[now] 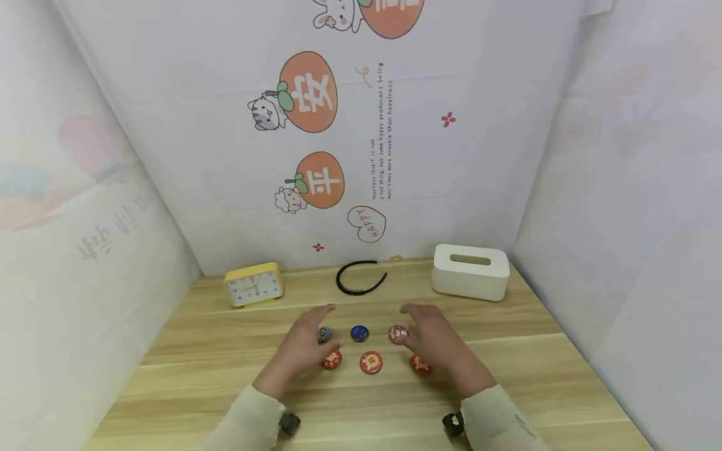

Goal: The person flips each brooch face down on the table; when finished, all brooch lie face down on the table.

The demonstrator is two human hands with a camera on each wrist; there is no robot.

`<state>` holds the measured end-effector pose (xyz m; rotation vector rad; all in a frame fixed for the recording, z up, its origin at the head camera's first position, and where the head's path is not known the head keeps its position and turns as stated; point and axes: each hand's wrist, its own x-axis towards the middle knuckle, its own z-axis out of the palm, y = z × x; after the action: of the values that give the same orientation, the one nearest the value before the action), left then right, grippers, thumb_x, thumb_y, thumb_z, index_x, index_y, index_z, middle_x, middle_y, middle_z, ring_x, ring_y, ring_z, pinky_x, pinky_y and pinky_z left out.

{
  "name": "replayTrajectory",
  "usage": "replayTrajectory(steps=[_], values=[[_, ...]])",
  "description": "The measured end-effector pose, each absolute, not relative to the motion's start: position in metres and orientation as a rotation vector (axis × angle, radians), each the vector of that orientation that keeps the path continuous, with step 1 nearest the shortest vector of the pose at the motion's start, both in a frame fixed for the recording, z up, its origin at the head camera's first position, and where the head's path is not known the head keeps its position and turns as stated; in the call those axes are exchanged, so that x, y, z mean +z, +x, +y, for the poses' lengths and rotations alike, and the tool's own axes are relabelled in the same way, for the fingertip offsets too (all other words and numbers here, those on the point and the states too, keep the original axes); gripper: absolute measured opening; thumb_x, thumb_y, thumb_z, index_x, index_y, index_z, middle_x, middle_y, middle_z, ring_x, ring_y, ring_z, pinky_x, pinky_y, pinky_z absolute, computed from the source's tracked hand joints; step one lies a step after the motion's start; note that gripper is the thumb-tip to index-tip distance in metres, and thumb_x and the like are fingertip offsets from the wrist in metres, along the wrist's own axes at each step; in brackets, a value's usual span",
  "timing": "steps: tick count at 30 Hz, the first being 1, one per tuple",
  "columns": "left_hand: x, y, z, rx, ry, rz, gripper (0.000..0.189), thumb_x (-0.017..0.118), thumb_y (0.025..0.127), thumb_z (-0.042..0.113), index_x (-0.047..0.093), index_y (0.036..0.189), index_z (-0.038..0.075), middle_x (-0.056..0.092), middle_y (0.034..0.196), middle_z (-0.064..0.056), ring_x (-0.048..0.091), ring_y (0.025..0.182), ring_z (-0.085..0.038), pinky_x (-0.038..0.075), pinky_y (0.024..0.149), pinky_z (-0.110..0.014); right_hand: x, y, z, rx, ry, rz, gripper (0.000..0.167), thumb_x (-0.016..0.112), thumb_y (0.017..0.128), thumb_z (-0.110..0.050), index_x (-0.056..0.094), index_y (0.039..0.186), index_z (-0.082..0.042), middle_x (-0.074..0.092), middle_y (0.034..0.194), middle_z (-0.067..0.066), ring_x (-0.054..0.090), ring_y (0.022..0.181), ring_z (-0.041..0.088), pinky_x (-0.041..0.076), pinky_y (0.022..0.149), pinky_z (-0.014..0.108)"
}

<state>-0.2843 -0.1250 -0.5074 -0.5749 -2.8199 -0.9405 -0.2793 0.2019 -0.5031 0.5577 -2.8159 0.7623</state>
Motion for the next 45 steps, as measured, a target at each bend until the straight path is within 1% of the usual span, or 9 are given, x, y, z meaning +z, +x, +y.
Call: replayTrajectory(steps=[5, 10, 14, 20, 25, 28, 31, 35, 45], values=[[-0.507, -0.282, -0.118, -1.028, -0.609, -2.836, 0.08, 0.085, 0.097, 0.038, 0.047, 0.165, 0.023, 0.05, 0.167, -0.011, 0.048, 0.153, -0.042, 0.045, 0.12, -0.064, -0.504, -0.279, 0.21, 0.782, 0.575, -2.814, 0.052, 0.082, 0.099, -0.02, 0.064, 0.145, -0.006, 0.068, 0.145, 0.019, 0.057, 0.14, 0.048, 0.049, 0.115, 0.067], [-0.509, -0.282, -0.11, -1.041, -0.634, -2.862, 0.075, 0.083, 0.098, 0.044, 0.051, 0.163, 0.024, 0.054, 0.164, -0.007, 0.053, 0.15, -0.035, 0.049, 0.118, -0.059, -0.506, -0.278, 0.217, 0.783, 0.568, -2.816, 0.044, 0.082, 0.098, -0.019, 0.068, 0.138, -0.007, 0.072, 0.139, 0.015, 0.061, 0.135, 0.046, 0.051, 0.113, 0.066], [-0.51, -0.282, -0.102, -1.06, -0.642, -2.885, 0.071, 0.081, 0.099, 0.045, 0.053, 0.161, 0.027, 0.055, 0.163, -0.003, 0.056, 0.147, -0.031, 0.051, 0.117, -0.057, -0.506, -0.277, 0.22, 0.772, 0.569, -2.804, 0.032, 0.083, 0.098, -0.018, 0.073, 0.128, -0.009, 0.074, 0.134, 0.014, 0.065, 0.13, 0.043, 0.052, 0.111, 0.064], [-0.511, -0.281, -0.085, -1.056, -0.748, -2.876, 0.063, 0.082, 0.099, 0.033, 0.059, 0.156, 0.017, 0.059, 0.16, -0.004, 0.057, 0.147, -0.032, 0.049, 0.121, -0.053, -0.507, -0.274, 0.224, 0.78, 0.576, -2.811, 0.022, 0.081, 0.098, -0.015, 0.078, 0.119, -0.008, 0.077, 0.129, 0.015, 0.067, 0.126, 0.045, 0.049, 0.114, 0.067], [-0.512, -0.279, -0.074, -1.024, -0.783, -2.891, 0.061, 0.081, 0.1, 0.035, 0.06, 0.155, 0.018, 0.063, 0.157, -0.003, 0.056, 0.149, -0.033, 0.046, 0.124, -0.054, -0.508, -0.272, 0.228, 0.807, 0.568, -2.845, 0.021, 0.08, 0.099, -0.013, 0.078, 0.119, -0.007, 0.08, 0.12, 0.01, 0.07, 0.118, 0.04, 0.05, 0.113, 0.065], [-0.512, -0.279, -0.068, -1.059, -0.797, -2.89, 0.059, 0.082, 0.1, 0.033, 0.062, 0.153, 0.018, 0.068, 0.148, -0.005, 0.063, 0.139, -0.03, 0.053, 0.116, -0.051, -0.509, -0.27, 0.231, 0.819, 0.552, -2.865, 0.022, 0.079, 0.099, -0.011, 0.079, 0.12, -0.009, 0.08, 0.118, 0.006, 0.07, 0.116, 0.035, 0.057, 0.105, 0.06], [-0.514, -0.279, -0.061, -1.079, -0.829, -2.892, 0.056, 0.083, 0.1, 0.03, 0.063, 0.151, 0.017, 0.072, 0.136, -0.004, 0.068, 0.127, -0.026, 0.059, 0.106, -0.044, -0.51, -0.266, 0.235, 0.841, 0.549, -2.877, 0.023, 0.078, 0.098, -0.009, 0.078, 0.121, -0.008, 0.079, 0.118, 0.005, 0.07, 0.116, 0.033, 0.057, 0.105, 0.059], [-0.517, -0.279, -0.051, -1.04, -0.861, -2.903, 0.054, 0.084, 0.099, 0.026, 0.065, 0.148, 0.017, 0.075, 0.127, -0.002, 0.07, 0.118, -0.021, 0.06, 0.098, -0.035, -0.512, -0.264, 0.24, 0.822, 0.564, -2.89, 0.025, 0.077, 0.099, -0.01, 0.078, 0.124, -0.008, 0.079, 0.116, 0.003, 0.07, 0.114, 0.03, 0.057, 0.104, 0.058], [-0.512, -0.275, -0.029, -0.889, -0.877, -2.973, 0.051, 0.089, 0.094, 0.029, 0.072, 0.142, 0.026, 0.078, 0.124, -0.002, 0.07, 0.09, -0.001, 0.058, 0.083, -0.025, -0.518, -0.262, 0.25, 0.802, 0.635, -2.883, 0.028, 0.081, 0.096, -0.011, 0.079, 0.123, -0.006, 0.077, 0.109, 0.003, 0.072, 0.102, 0.021, 0.062, 0.092, 0.048]])
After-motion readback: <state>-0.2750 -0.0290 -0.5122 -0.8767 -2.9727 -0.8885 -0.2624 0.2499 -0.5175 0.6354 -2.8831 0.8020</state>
